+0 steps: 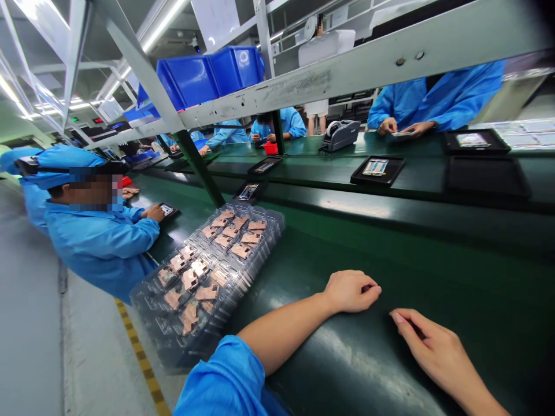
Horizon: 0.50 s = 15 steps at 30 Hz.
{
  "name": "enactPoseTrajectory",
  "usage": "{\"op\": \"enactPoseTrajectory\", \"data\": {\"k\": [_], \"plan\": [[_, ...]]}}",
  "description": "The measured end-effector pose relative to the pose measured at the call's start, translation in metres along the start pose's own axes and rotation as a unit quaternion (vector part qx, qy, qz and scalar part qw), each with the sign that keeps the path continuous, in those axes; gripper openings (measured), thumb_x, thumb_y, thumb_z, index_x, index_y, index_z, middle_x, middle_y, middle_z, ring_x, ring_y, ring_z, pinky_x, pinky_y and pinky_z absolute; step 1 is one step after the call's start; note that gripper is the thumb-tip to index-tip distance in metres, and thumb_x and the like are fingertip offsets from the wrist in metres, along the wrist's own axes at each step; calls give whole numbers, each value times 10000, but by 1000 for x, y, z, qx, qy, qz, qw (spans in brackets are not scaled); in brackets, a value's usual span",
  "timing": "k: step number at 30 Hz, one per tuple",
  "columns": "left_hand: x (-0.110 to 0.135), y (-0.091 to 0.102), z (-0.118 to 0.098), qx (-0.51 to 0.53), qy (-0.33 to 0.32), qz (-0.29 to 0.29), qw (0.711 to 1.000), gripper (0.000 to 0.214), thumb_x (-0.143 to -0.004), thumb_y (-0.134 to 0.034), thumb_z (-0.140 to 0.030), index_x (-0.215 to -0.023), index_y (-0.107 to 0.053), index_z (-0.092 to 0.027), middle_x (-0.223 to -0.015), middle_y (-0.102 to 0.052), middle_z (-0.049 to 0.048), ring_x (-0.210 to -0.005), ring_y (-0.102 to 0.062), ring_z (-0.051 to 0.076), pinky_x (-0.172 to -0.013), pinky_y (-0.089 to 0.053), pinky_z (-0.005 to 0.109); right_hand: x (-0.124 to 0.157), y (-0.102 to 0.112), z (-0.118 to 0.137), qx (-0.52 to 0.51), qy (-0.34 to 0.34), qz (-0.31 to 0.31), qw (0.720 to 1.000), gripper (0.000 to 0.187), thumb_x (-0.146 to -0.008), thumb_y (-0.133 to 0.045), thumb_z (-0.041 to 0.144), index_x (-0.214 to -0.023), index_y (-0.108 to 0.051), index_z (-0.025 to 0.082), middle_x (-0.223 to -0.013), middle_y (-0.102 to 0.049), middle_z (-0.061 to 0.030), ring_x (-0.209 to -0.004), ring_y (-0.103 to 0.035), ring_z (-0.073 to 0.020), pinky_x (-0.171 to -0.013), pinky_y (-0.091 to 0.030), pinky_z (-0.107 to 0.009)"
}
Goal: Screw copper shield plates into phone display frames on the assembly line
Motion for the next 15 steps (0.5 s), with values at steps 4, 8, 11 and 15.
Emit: {"op": "enactPoseTrajectory", "data": {"k": [4, 8, 11, 15], "plan": [[0, 0, 0, 0, -2, -1, 1000, 288, -976, -543, -419, -1048, -761, -245, -1000, -751, 20, -1014, -692, 195, -902, -540, 302, -1, 3, 5, -5, -2, -15, 1000, 410, -869, -521, 588, -834, -726, 234, -707, -726, -21, -493, -619, -155, -500, -509, -241], [1, 1, -1, 1, -3, -2, 1000, 294, -981, -535, -421, -1051, -759, -244, -1003, -750, 16, -1027, -690, 194, -902, -540, 297, 0, 4, 7, -5, -2, -30, 1000, 410, -859, -521, 583, -821, -730, 234, -693, -722, -21, -520, -643, -164, -521, -521, -241], [1, 1, -1, 0, -1, -3, 1000, 299, -984, -531, -426, -1049, -758, -243, -1000, -750, 16, -1026, -691, 194, -898, -539, 296, 0, 4, 7, -3, -2, -30, 1000, 397, -859, -524, 577, -819, -726, 237, -722, -733, -20, -539, -656, -164, -532, -529, -237], [0, 0, 0, -1, -1, -1, 1000, 300, -983, -528, -429, -1044, -761, -251, -1022, -752, 17, -1039, -692, 197, -903, -537, 300, -1, 4, 6, -3, -6, -34, 999, 408, -855, -519, 589, -819, -722, 237, -749, -745, -25, -577, -681, -173, -547, -543, -236]]}}
Point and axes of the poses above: each hand's wrist, its own x-axis away from the middle knuckle, its own y-axis out of the back of the hand, z = x × y, the point moved 9 cm from there along -x, towards the middle knuckle
